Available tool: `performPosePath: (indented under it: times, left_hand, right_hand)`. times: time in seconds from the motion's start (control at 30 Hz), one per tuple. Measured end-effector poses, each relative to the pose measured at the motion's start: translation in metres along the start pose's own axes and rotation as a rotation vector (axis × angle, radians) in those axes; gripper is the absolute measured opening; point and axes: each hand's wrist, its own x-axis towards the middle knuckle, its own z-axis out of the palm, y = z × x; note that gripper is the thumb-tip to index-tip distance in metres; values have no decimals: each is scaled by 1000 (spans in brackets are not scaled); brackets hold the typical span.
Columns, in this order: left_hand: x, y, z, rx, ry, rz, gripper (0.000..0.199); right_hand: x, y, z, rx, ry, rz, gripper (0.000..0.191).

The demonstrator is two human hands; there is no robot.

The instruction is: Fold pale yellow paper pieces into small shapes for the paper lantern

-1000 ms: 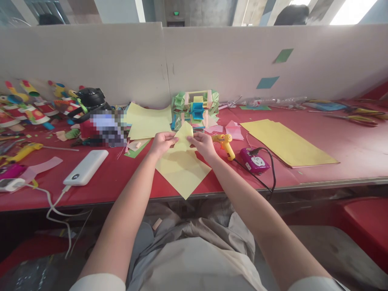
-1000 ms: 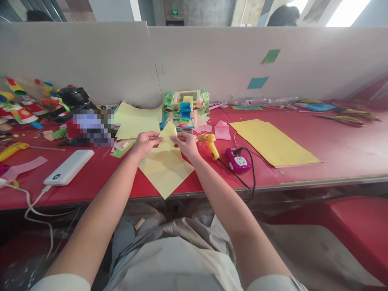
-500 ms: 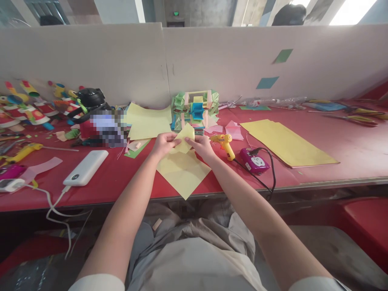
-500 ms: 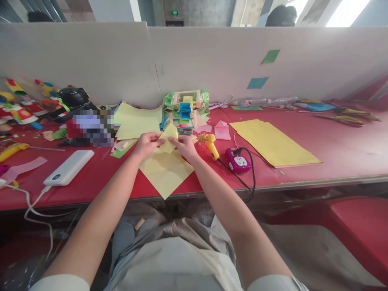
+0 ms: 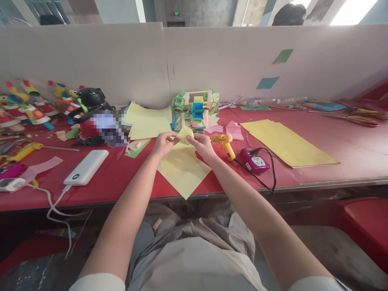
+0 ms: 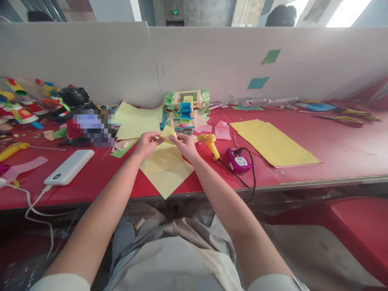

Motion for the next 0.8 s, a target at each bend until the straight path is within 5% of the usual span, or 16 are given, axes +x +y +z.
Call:
performPosePath:
  times: [0.23, 0.4, 0.8]
  left_hand:
    - [-5, 10, 5, -193, -30, -118, 17]
    - [-8, 17, 6, -350, -120, -103, 19]
    - [-7, 10, 13, -338, -133, -46, 47]
  right_hand:
    - [2, 4, 0, -83, 39, -57, 55]
    - [6, 14, 0, -92, 33, -95, 41]
    - [7, 25, 1, -223, 97, -150, 32]
